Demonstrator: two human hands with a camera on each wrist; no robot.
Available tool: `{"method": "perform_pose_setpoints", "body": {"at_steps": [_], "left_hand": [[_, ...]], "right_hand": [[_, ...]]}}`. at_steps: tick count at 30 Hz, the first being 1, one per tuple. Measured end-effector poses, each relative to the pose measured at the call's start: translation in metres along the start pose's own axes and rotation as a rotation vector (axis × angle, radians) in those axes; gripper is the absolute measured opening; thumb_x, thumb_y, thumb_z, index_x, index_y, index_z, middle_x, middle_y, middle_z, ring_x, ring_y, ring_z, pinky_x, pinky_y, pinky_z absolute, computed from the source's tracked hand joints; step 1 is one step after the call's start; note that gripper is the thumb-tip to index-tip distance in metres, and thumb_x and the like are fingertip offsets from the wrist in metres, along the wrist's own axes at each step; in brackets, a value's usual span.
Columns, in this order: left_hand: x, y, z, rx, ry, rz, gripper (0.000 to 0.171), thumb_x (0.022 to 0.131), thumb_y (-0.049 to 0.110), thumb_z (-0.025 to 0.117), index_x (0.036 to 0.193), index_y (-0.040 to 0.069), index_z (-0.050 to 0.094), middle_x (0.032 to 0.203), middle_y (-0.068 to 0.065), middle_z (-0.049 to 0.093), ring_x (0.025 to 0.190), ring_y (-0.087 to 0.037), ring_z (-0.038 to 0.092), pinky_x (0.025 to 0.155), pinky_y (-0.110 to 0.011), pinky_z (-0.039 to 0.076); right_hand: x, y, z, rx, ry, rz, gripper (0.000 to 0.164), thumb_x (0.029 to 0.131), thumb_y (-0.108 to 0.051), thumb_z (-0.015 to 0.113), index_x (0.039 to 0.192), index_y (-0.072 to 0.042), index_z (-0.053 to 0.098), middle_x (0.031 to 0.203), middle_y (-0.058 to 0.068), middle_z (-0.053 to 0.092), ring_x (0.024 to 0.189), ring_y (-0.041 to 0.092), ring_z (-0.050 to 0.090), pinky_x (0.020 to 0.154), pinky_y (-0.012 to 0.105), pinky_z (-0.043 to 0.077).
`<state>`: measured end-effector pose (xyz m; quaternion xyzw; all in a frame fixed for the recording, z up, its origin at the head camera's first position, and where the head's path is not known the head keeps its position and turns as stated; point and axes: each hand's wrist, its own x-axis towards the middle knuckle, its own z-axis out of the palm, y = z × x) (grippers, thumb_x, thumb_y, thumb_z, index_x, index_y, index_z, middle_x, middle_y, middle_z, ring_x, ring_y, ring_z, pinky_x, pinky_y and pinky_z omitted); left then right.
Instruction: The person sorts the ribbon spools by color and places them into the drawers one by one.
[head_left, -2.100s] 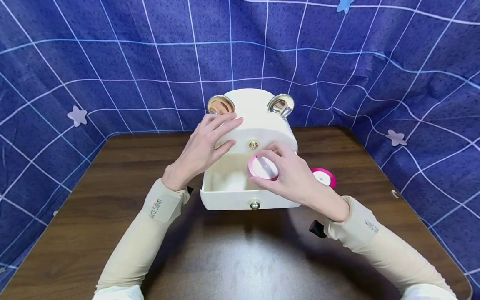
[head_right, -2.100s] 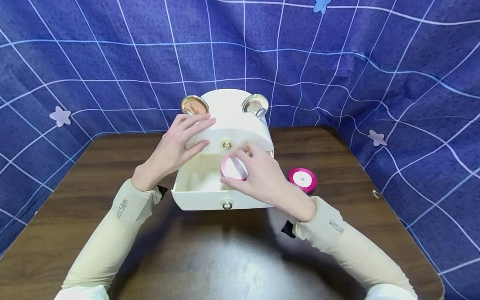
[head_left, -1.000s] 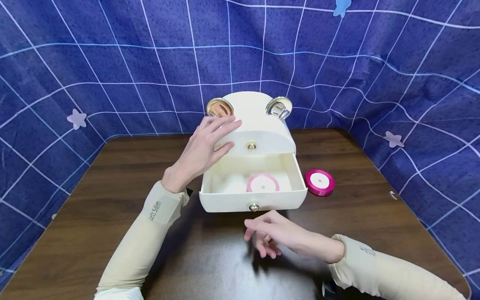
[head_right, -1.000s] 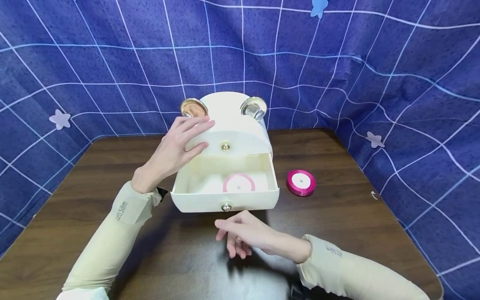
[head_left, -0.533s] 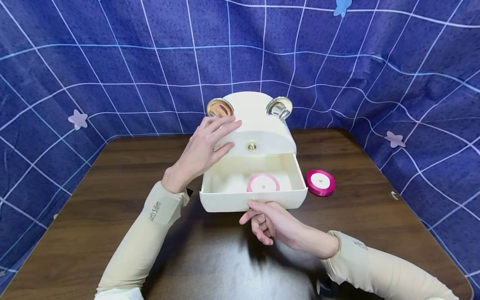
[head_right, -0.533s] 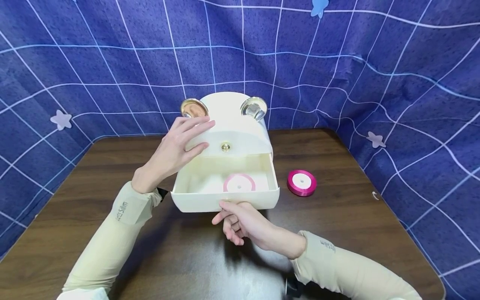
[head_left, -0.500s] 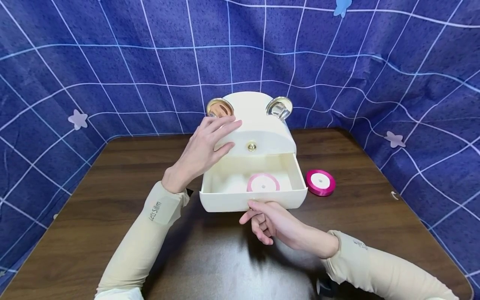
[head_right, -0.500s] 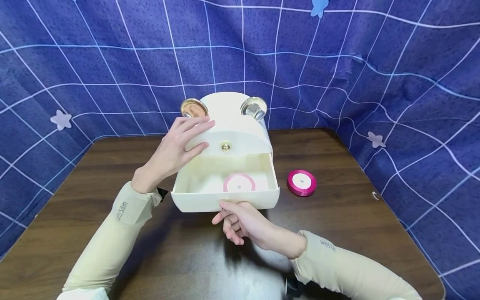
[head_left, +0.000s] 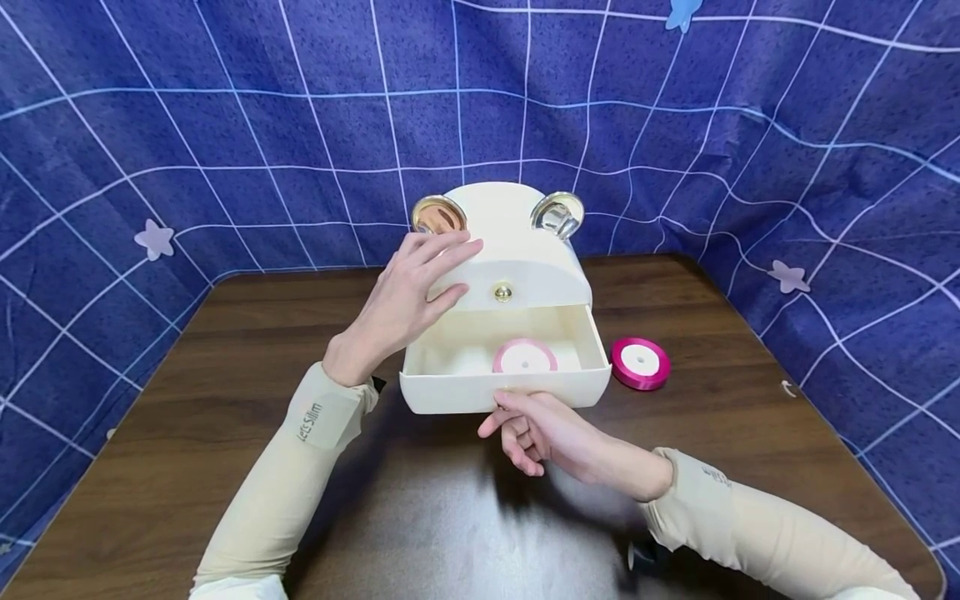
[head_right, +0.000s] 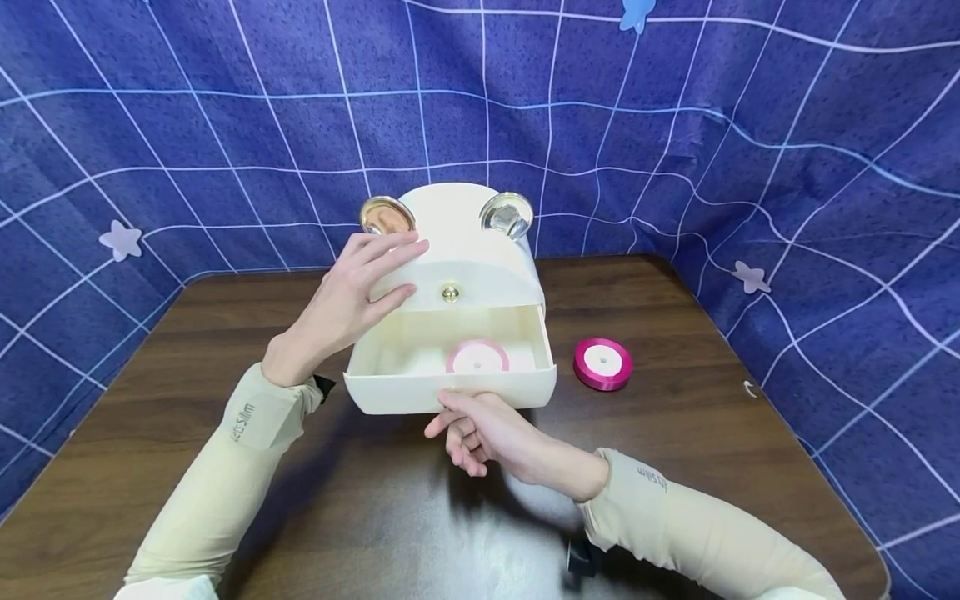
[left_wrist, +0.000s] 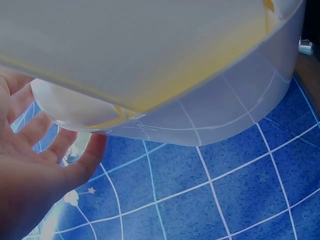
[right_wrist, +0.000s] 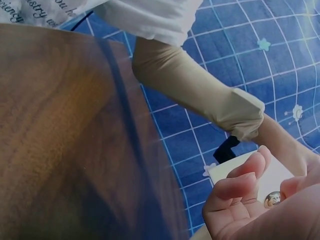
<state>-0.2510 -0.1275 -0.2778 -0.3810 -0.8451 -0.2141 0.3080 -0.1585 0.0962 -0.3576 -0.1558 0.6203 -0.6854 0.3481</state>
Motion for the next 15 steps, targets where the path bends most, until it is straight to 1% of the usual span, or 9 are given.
{"method": "perform_pose_setpoints", "body": {"at_steps": [9,15], "left_hand": [[0.0,0.0,0.001,-0.006,0.01,0.005,0.047,0.089,0.016,0.068,0.134,0.016,0.057,0.139,-0.009,0.056,0.116,-0.031,0.049,0.095,-0.047,0.042],[0.0,0.001,0.001,-0.012,0.003,-0.007,0.046,0.09,0.019,0.066,0.135,0.017,0.057,0.14,-0.008,0.055,0.118,-0.03,0.048,0.095,-0.048,0.042]], "right_hand": [[0.007,-0.004,-0.007,0.001,0.013,0.005,0.047,0.101,-0.039,0.04,0.105,0.003,0.062,0.054,-0.004,0.057,0.042,0.007,0.048,0.042,0.021,0.036],[0.014,-0.006,-0.014,0.015,0.016,0.012,0.045,0.101,-0.038,0.041,0.103,0.002,0.063,0.054,-0.003,0.057,0.042,0.008,0.049,0.043,0.021,0.036]]}}
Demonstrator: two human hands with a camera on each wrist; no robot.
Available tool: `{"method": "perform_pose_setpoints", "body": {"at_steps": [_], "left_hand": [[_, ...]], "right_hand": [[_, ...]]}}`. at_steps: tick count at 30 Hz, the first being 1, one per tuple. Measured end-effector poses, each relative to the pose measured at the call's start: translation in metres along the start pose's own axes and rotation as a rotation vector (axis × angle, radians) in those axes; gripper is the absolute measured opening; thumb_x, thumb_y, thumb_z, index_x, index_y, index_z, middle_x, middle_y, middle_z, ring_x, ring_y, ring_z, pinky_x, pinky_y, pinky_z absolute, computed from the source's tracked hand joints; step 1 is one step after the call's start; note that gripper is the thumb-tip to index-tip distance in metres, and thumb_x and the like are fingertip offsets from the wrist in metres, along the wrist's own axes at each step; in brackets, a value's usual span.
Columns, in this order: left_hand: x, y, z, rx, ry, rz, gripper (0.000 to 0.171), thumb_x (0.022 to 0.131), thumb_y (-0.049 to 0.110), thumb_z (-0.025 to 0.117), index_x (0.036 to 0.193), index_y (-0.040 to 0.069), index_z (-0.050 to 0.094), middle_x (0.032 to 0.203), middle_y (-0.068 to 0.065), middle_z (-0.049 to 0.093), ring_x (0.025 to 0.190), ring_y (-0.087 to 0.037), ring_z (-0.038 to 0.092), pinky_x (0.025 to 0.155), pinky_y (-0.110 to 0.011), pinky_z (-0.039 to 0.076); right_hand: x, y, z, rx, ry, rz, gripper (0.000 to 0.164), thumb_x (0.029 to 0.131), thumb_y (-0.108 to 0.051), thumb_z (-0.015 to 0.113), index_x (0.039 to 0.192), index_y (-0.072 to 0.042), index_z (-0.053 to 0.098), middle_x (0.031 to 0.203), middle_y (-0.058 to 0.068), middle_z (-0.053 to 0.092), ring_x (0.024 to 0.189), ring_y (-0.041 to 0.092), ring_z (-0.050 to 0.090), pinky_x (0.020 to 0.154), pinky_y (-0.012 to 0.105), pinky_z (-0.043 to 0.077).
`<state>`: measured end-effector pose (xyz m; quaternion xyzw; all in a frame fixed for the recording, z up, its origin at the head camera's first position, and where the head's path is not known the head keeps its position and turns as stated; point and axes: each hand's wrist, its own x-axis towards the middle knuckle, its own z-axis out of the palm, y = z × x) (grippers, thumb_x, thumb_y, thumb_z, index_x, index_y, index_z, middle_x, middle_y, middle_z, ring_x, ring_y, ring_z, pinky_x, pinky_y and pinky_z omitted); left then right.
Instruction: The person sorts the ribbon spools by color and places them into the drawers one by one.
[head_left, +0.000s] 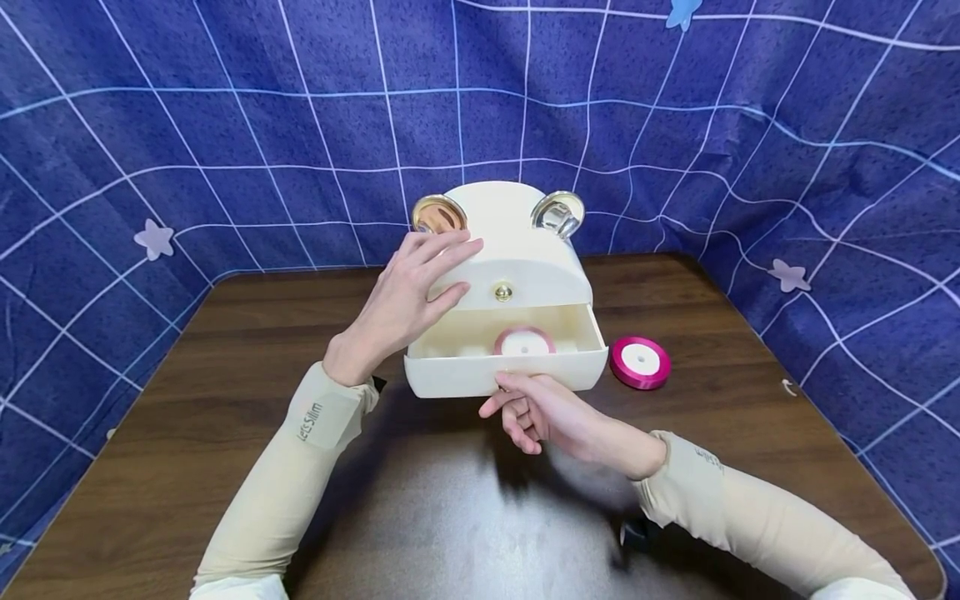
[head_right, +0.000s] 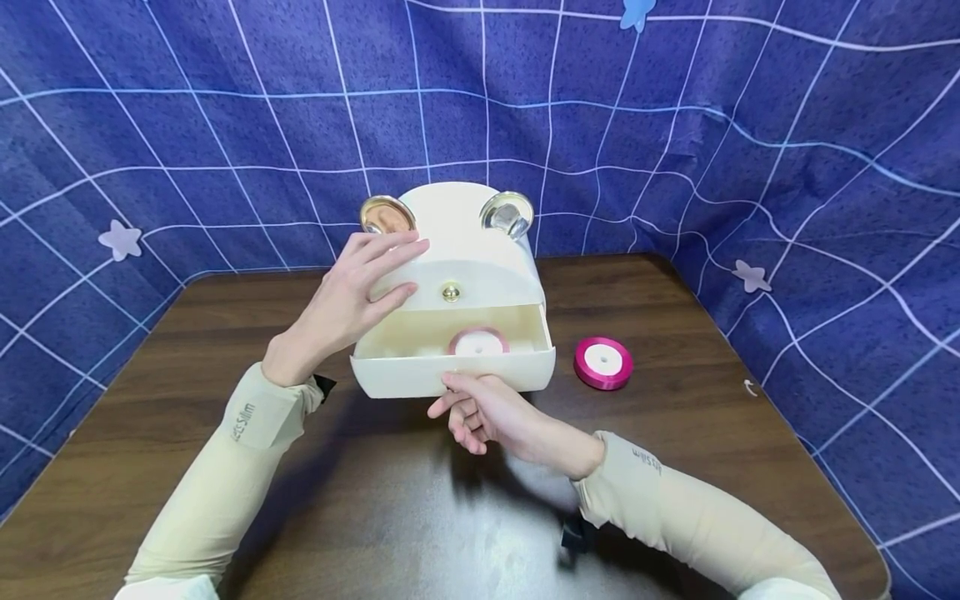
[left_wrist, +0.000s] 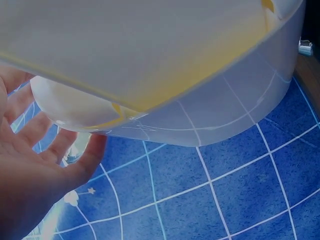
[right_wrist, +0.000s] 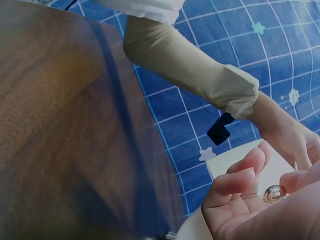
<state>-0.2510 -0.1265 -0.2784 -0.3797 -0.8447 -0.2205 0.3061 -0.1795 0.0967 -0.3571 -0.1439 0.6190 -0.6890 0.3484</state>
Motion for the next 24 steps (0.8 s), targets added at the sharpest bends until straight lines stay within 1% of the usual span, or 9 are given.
{"method": "perform_pose_setpoints", "body": {"at_steps": [6,15,20,24], "left_hand": [[0.0,0.001,0.0,-0.004,0.002,-0.008,0.045,0.091,0.018,0.065,0.135,0.018,0.057,0.139,-0.007,0.055,0.117,-0.029,0.049,0.094,-0.048,0.042],[0.0,0.001,0.0,-0.004,0.011,-0.009,0.045,0.09,0.013,0.064,0.134,0.018,0.058,0.139,-0.007,0.056,0.117,-0.029,0.049,0.094,-0.046,0.042],[0.0,0.001,0.0,-0.009,0.011,-0.014,0.044,0.09,0.014,0.063,0.134,0.018,0.058,0.139,-0.007,0.056,0.118,-0.029,0.049,0.095,-0.047,0.042],[0.0,0.001,0.001,-0.014,0.014,-0.012,0.045,0.091,0.014,0.063,0.135,0.018,0.057,0.139,-0.007,0.056,0.117,-0.028,0.049,0.096,-0.046,0.041]], "right_hand": [[0.008,-0.002,-0.006,0.003,-0.001,-0.006,0.046,0.101,-0.037,0.04,0.103,0.002,0.062,0.054,-0.003,0.058,0.042,0.008,0.049,0.043,0.022,0.036],[0.02,-0.008,-0.017,0.021,0.018,-0.007,0.047,0.101,-0.039,0.04,0.103,0.002,0.063,0.053,-0.002,0.058,0.042,0.009,0.049,0.043,0.022,0.037],[0.025,-0.01,-0.02,0.022,0.016,0.0,0.047,0.101,-0.039,0.038,0.102,0.001,0.063,0.054,-0.002,0.058,0.042,0.009,0.049,0.044,0.022,0.036],[0.028,-0.011,-0.021,0.025,0.02,0.008,0.048,0.101,-0.041,0.037,0.101,-0.001,0.063,0.054,-0.002,0.058,0.042,0.009,0.049,0.043,0.023,0.036]]}}
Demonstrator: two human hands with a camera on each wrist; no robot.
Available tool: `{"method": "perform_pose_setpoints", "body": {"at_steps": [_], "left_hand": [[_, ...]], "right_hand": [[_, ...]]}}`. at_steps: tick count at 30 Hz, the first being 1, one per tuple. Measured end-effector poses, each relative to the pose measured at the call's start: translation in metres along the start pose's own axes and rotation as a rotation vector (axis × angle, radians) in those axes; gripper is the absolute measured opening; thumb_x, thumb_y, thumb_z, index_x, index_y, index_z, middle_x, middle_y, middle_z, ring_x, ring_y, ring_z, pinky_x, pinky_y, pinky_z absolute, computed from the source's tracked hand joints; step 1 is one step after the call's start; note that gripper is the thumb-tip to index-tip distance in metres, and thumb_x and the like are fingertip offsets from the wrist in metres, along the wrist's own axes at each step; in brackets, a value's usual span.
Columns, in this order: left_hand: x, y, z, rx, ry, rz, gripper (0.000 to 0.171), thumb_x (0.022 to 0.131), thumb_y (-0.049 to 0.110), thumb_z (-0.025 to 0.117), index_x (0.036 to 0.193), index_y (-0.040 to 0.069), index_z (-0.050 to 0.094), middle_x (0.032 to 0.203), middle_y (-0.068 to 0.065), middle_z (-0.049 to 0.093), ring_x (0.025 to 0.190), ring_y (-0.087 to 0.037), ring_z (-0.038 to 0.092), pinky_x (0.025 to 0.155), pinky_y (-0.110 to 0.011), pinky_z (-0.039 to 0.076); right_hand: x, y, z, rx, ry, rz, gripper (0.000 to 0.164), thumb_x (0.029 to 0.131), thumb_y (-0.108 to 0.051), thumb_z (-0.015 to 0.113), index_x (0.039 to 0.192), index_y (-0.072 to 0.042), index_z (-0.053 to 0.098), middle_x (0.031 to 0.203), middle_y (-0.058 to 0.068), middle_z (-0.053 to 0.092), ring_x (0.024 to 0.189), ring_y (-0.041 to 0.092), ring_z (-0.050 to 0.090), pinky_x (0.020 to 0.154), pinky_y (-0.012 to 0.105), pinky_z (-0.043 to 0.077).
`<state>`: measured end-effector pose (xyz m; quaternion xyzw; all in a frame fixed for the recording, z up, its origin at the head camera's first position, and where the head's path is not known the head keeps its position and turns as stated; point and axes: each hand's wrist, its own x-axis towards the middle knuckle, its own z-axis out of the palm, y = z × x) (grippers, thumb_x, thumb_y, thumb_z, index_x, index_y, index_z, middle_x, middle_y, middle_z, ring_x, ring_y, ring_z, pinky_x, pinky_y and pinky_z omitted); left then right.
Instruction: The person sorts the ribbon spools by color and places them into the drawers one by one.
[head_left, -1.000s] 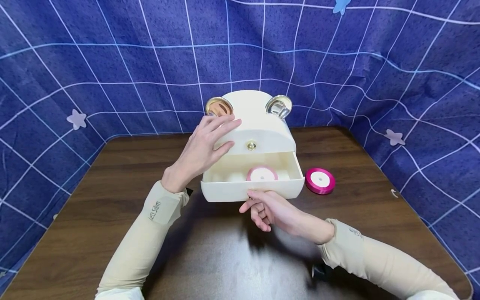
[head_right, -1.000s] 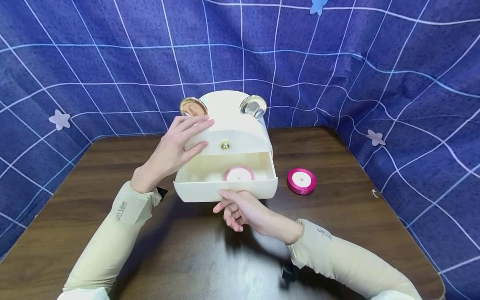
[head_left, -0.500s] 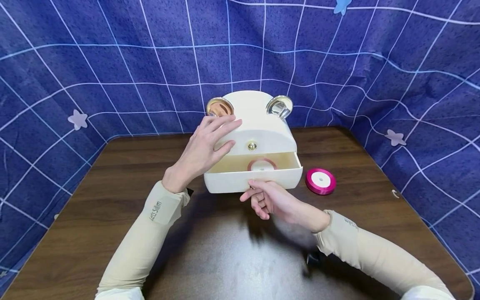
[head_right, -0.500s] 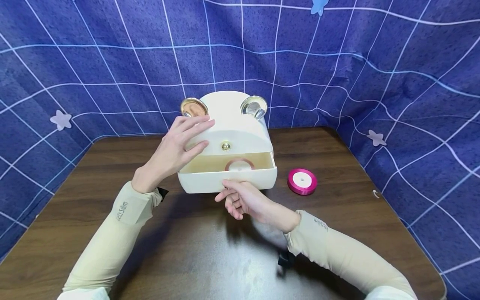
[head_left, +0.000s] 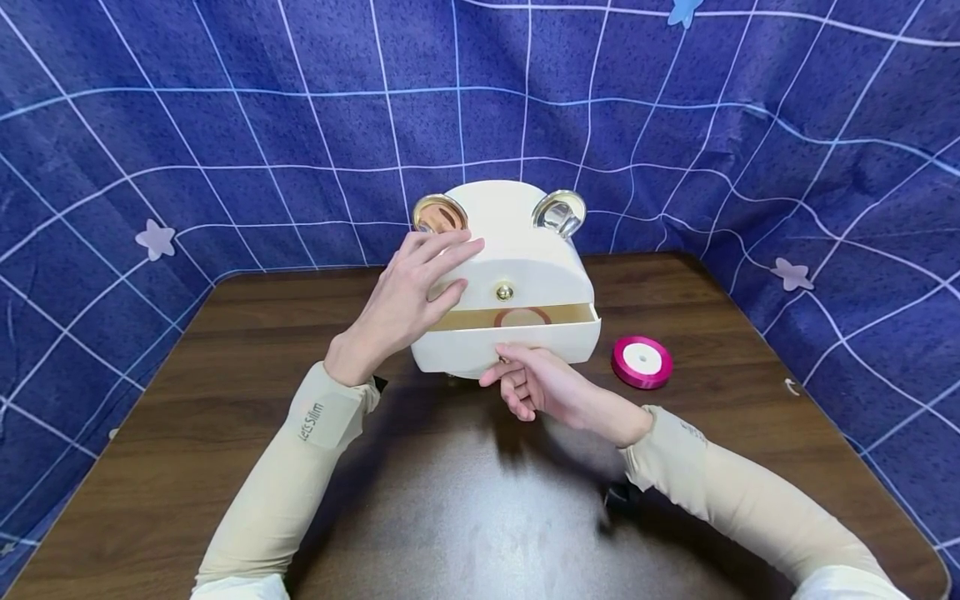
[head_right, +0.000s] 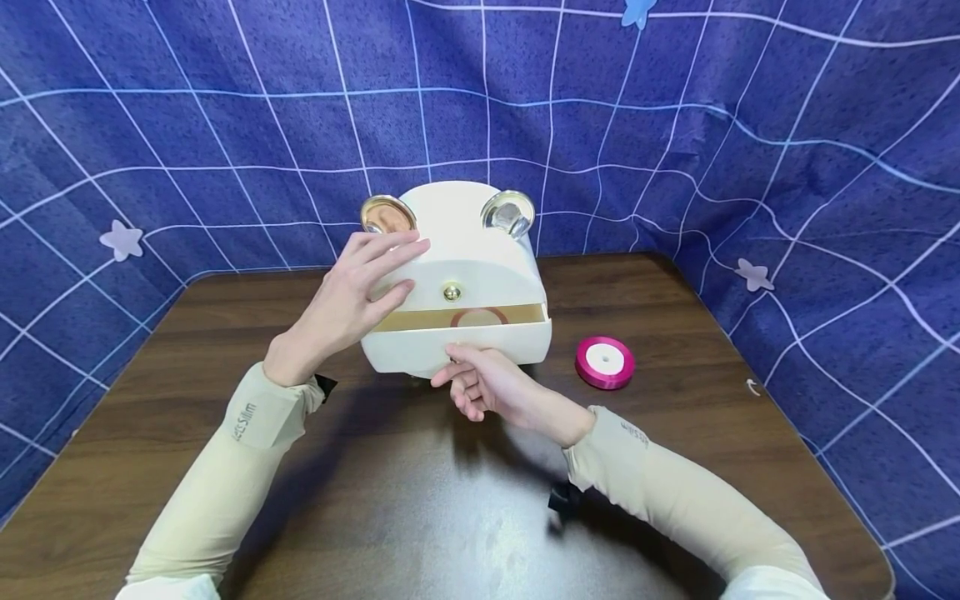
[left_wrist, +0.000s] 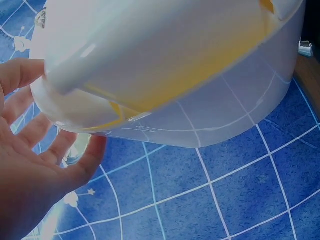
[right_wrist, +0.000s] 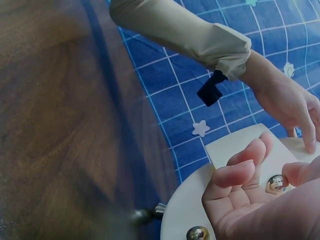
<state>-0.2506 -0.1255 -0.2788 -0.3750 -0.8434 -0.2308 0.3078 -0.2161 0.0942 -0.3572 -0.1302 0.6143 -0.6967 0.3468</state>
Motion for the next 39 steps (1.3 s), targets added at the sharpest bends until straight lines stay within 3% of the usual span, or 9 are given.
{"method": "perform_pose_setpoints", "body": {"at_steps": [22,27,33,36,39], "left_hand": [[0.001,0.003,0.003,0.01,0.019,-0.017,0.043,0.09,0.013,0.061,0.132,0.019,0.059,0.138,-0.006,0.057,0.117,-0.028,0.049,0.094,-0.047,0.042],[0.0,0.002,0.003,0.012,0.027,-0.014,0.042,0.09,0.014,0.062,0.132,0.019,0.059,0.138,-0.006,0.057,0.116,-0.028,0.049,0.093,-0.047,0.043],[0.0,0.001,0.002,0.013,0.027,-0.014,0.042,0.09,0.014,0.061,0.132,0.019,0.06,0.137,-0.005,0.057,0.116,-0.028,0.049,0.093,-0.046,0.042],[0.0,0.001,0.002,0.013,0.027,-0.02,0.042,0.09,0.014,0.062,0.132,0.019,0.06,0.137,-0.005,0.057,0.115,-0.027,0.049,0.092,-0.046,0.043],[0.0,0.002,0.002,0.008,0.023,-0.025,0.042,0.09,0.014,0.061,0.132,0.019,0.06,0.137,-0.005,0.057,0.116,-0.027,0.049,0.092,-0.046,0.042]], "right_hand": [[0.022,-0.007,-0.016,0.061,0.035,0.021,0.046,0.101,-0.042,0.037,0.1,-0.003,0.062,0.054,-0.003,0.056,0.045,0.009,0.048,0.046,0.023,0.037],[0.019,0.002,-0.017,-0.004,0.01,0.016,0.042,0.1,-0.041,0.042,0.106,-0.004,0.061,0.055,-0.004,0.057,0.044,0.009,0.049,0.046,0.024,0.038],[0.018,0.025,-0.019,-0.068,0.002,0.164,0.046,0.1,-0.037,0.044,0.114,0.005,0.056,0.056,-0.004,0.056,0.045,0.008,0.05,0.046,0.023,0.039],[0.023,0.031,-0.021,-0.026,0.032,0.238,0.049,0.1,-0.04,0.041,0.115,0.005,0.053,0.055,-0.005,0.055,0.045,0.007,0.049,0.047,0.023,0.039],[0.029,0.034,-0.023,0.032,0.059,0.257,0.048,0.098,-0.041,0.039,0.115,0.003,0.052,0.054,-0.007,0.054,0.046,0.006,0.047,0.049,0.023,0.038]]}}
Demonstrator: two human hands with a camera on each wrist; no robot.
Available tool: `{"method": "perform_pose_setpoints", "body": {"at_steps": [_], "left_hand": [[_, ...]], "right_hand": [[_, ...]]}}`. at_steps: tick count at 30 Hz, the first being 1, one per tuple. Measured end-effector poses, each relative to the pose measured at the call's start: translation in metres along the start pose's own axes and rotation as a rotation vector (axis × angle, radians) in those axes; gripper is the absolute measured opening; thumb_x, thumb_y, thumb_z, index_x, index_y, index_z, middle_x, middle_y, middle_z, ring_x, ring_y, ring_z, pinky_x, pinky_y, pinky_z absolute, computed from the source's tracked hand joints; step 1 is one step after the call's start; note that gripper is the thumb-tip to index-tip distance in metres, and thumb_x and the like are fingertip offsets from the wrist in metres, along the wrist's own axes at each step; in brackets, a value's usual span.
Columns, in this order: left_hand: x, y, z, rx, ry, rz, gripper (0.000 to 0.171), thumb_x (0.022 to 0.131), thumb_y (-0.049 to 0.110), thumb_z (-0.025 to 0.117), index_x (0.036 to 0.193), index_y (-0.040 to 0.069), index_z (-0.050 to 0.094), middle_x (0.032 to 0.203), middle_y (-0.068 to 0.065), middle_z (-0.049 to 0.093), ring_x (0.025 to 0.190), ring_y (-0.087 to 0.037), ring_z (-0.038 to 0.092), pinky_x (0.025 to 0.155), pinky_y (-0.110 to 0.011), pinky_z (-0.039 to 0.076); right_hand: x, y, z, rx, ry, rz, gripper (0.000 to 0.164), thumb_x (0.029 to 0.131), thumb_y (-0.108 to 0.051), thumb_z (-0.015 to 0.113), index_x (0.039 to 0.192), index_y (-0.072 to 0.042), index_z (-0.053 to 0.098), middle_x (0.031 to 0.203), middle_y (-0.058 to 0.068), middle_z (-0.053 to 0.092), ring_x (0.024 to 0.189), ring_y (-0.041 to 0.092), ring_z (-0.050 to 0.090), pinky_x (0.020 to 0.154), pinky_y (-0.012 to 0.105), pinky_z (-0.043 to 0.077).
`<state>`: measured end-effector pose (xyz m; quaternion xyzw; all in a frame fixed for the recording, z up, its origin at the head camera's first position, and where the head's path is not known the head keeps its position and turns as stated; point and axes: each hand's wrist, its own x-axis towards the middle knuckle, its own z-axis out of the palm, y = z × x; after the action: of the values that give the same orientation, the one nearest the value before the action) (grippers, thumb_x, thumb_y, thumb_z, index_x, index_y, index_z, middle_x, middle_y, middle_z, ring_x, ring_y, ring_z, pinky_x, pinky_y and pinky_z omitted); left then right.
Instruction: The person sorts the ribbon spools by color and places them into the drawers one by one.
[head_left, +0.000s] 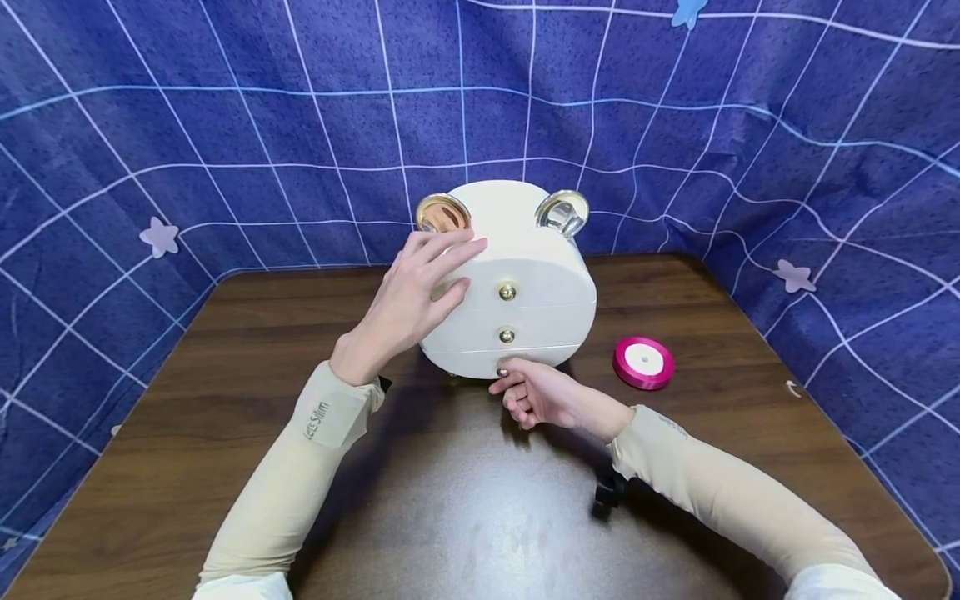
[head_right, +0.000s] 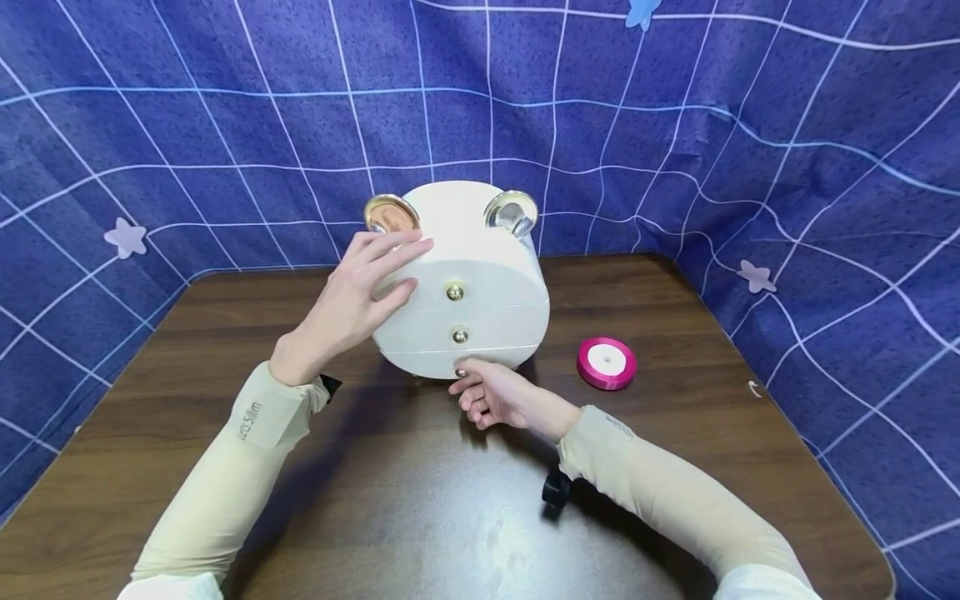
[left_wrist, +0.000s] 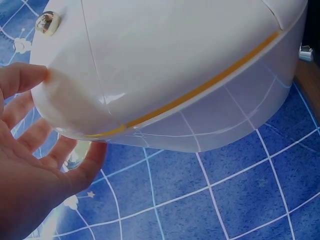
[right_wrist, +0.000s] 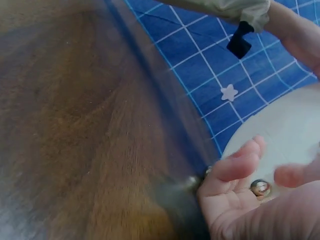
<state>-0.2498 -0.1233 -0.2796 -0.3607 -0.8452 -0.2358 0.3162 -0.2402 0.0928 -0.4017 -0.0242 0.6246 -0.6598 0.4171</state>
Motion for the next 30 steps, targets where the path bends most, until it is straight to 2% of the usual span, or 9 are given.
{"method": "perform_pose_setpoints", "body": {"at_steps": [2,7,12,21,30], "left_hand": [[0.0,0.001,0.0,-0.002,-0.004,-0.001,0.042,0.09,0.014,0.061,0.133,0.02,0.059,0.138,-0.004,0.057,0.116,-0.027,0.049,0.092,-0.046,0.042],[0.001,0.001,0.0,-0.007,-0.005,-0.005,0.042,0.09,0.014,0.062,0.132,0.019,0.06,0.137,-0.004,0.057,0.116,-0.027,0.049,0.093,-0.046,0.042],[0.001,0.001,-0.001,-0.027,-0.011,-0.022,0.042,0.09,0.013,0.062,0.132,0.018,0.06,0.138,-0.004,0.057,0.117,-0.027,0.048,0.094,-0.046,0.041],[0.002,0.0,-0.005,-0.03,-0.025,-0.044,0.042,0.09,0.013,0.062,0.132,0.019,0.059,0.139,-0.005,0.056,0.118,-0.027,0.047,0.094,-0.047,0.041],[0.001,0.001,-0.004,-0.051,-0.042,-0.045,0.041,0.092,0.018,0.062,0.133,0.019,0.059,0.14,-0.004,0.055,0.119,-0.026,0.046,0.095,-0.047,0.04]], "right_hand": [[0.004,0.001,0.0,0.043,0.001,0.006,0.047,0.098,-0.039,0.038,0.116,0.002,0.051,0.054,-0.007,0.053,0.046,0.006,0.045,0.05,0.023,0.037],[0.009,0.002,0.002,0.073,0.014,-0.009,0.046,0.098,-0.036,0.036,0.116,0.003,0.053,0.052,-0.007,0.052,0.045,0.006,0.044,0.05,0.023,0.036],[0.009,0.004,0.004,0.085,0.049,-0.012,0.04,0.097,-0.035,0.039,0.105,-0.001,0.058,0.05,-0.007,0.051,0.043,0.006,0.044,0.047,0.023,0.035],[-0.005,0.009,0.014,0.064,0.045,0.002,0.038,0.096,-0.036,0.041,0.099,-0.004,0.061,0.05,-0.007,0.051,0.042,0.005,0.045,0.046,0.022,0.035],[-0.021,0.025,0.019,0.056,-0.002,-0.005,0.037,0.096,-0.036,0.041,0.096,-0.006,0.062,0.051,-0.008,0.052,0.041,0.006,0.045,0.046,0.023,0.035]]}}
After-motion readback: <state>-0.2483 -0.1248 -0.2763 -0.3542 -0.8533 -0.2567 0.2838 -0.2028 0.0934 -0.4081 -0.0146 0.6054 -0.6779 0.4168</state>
